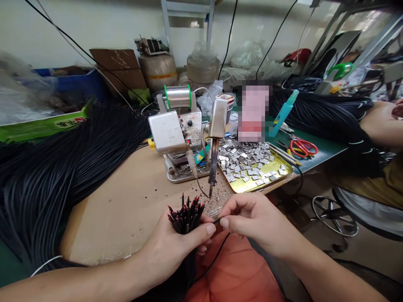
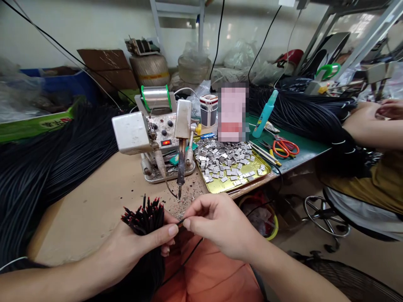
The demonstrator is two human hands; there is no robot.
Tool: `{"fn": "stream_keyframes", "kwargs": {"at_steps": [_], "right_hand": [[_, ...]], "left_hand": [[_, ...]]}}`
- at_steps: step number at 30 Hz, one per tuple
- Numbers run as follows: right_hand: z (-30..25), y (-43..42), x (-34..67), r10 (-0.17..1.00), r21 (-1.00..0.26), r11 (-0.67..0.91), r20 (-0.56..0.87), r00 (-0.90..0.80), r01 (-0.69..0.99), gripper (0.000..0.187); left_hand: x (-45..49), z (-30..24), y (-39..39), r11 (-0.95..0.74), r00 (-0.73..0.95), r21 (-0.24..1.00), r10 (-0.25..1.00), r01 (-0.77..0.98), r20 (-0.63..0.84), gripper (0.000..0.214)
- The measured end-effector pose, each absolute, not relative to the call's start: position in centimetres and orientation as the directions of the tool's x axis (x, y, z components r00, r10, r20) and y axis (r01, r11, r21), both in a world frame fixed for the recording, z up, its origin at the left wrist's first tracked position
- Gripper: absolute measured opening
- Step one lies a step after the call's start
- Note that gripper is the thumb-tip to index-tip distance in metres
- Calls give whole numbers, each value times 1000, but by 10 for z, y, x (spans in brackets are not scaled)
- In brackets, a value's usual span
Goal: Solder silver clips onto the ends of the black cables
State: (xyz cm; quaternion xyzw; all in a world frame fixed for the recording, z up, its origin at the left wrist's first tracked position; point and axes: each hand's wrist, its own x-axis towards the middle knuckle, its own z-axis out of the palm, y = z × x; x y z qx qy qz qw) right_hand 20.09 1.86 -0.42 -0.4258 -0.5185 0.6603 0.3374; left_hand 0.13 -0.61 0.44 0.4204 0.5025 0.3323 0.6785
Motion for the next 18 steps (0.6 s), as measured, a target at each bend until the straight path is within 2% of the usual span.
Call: {"fn": "stream_keyframes", "kwargs": {"at_steps": [5, 9, 12, 14, 16, 17, 18], "right_hand": [[-11, 12, 190, 879, -924, -322, -210, -428, -208, 14], [-14, 11, 188, 907, -947, -261, -173, -385, -188, 15], [-11, 20, 198, 917, -991, -130, -111, -383, -24, 12], [-9, 31, 209, 943, -983, 71, 12, -333, 167, 7], [-10, 46, 221, 934, -837, 345, 262, -243, 425, 7], [-11, 54, 229, 886, -683, 455, 415, -209, 572, 9], [-12, 63, 236, 848, -594, 486, 496, -184, 641, 11]], "left_hand": [[-4, 3, -5, 387, 348, 922, 864, 0, -363, 25], [-4, 1, -5, 413, 326, 911, 860, 10, -393, 27], [0, 2, -4, 436, 262, 900, 867, 10, -423, 31], [2, 3, -3, 444, 232, 896, 870, 19, -436, 33], [3, 4, -2, 442, 221, 897, 872, 26, -437, 33], [4, 4, -2, 441, 220, 897, 873, 25, -435, 33], [4, 4, -2, 441, 222, 897, 873, 23, -434, 33]]}}
